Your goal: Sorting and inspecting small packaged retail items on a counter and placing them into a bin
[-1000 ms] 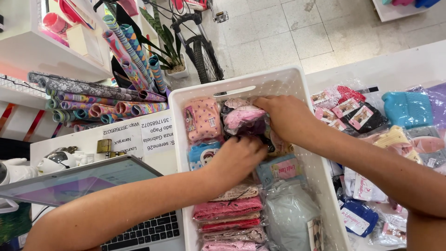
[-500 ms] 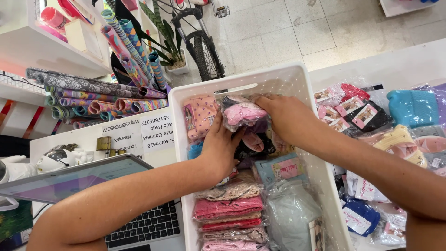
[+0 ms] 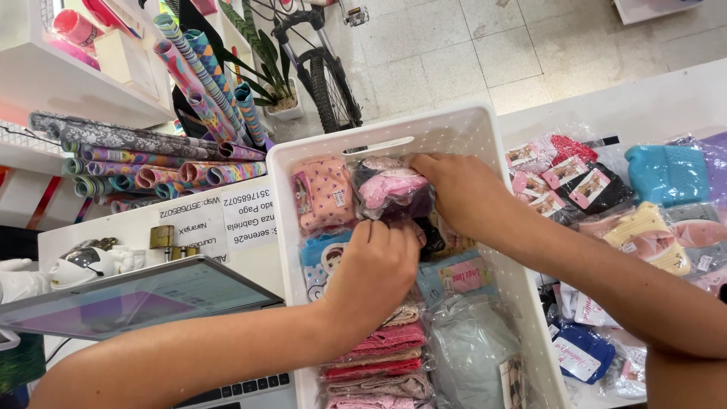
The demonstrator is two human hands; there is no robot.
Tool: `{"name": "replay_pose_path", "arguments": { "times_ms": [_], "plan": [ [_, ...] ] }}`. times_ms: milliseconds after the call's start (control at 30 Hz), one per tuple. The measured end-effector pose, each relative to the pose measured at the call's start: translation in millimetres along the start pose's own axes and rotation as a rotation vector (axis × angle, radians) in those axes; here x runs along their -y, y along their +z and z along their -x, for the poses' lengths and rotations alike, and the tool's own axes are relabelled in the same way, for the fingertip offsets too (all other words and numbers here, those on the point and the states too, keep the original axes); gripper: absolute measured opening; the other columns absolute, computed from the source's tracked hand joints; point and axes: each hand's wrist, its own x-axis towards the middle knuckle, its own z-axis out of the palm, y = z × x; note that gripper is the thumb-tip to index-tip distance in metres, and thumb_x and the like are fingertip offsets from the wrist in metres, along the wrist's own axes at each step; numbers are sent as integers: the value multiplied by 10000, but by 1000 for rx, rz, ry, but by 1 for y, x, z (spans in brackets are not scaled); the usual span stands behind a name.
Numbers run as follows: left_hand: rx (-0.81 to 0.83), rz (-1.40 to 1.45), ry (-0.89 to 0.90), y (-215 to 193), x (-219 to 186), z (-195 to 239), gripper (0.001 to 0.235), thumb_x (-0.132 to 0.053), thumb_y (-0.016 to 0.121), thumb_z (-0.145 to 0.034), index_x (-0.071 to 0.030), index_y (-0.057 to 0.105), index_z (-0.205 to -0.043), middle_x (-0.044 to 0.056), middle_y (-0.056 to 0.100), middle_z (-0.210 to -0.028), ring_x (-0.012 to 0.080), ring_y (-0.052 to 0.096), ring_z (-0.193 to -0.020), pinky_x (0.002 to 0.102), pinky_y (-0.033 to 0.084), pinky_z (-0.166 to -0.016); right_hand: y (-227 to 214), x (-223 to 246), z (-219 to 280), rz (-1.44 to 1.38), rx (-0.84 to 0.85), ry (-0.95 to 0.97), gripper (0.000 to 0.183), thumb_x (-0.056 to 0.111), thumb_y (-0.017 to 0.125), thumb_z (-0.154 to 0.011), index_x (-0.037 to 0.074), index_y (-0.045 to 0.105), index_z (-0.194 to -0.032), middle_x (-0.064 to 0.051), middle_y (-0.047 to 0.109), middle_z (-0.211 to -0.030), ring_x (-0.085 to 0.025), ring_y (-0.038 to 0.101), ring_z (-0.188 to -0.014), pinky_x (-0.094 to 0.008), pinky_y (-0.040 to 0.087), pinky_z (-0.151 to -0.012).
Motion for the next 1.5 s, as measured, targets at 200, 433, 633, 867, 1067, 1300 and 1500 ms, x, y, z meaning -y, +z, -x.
{"name": "replay_pose_path", "arguments": {
  "times_ms": [200,433,633,867,1067,1300,1500],
  "plan": [
    [-470,-63,-73,27,28,-36,338,-50,508,-1004,-106,603,-1324,94,549,-953,290,597,-904,390,518,-710,8,-1,5,39,-141,-16,334,-30,562,-819,89,638,-1122,-162,713,-972,-519,707,-805,-601,595,-688],
    [-261,99,-221,72,48,-42,288,-171,636,-877,-152,637,-1164,23,627,-910,229,692,-709,351,545,-523,16,-15,0,163,-257,-59,342,-53,569,-788,87,600,-1098,-126,706,-1013,-448,724,-803,-542,591,-670],
    [-207,207,-248,80,57,-40,214,-86,606,-853,-183,613,-1044,-14,656,-800,222,723,-712,327,564,-553,1,-5,2,177,-238,-57,388,-32,609,-820,89,595,-1189,-146,720,-1002,-435,744,-833,-522,603,-702],
    [-247,149,-217,62,58,-37,181,-56,625,-842,-161,627,-989,-2,661,-782,214,708,-711,305,549,-553,12,-13,3,322,-215,-4,309,23,717,-783,147,613,-1047,-77,723,-862,-385,748,-750,-473,606,-638],
    [-320,285,-243,54,68,-39,225,-98,645,-839,-197,658,-1041,-17,677,-838,230,705,-828,315,550,-653,2,-11,13,273,-307,-23,260,8,689,-803,168,665,-1006,-76,728,-839,-382,742,-727,-469,609,-623],
    [-211,811,-202,30,86,-34,407,-119,724,-825,-169,635,-1220,98,721,-1070,352,680,-1084,451,538,-940,-21,18,44,216,-284,-55,270,-25,632,-815,116,668,-1042,-108,739,-910,-399,753,-775,-496,612,-656],
    [-438,842,-8,19,71,-25,257,-147,692,-949,-104,692,-1202,121,759,-1047,338,736,-1003,529,488,-1084,-48,54,92,304,-402,-90,300,-70,609,-784,107,656,-1021,-86,734,-966,-335,747,-717,-443,596,-594]
  ]
}}
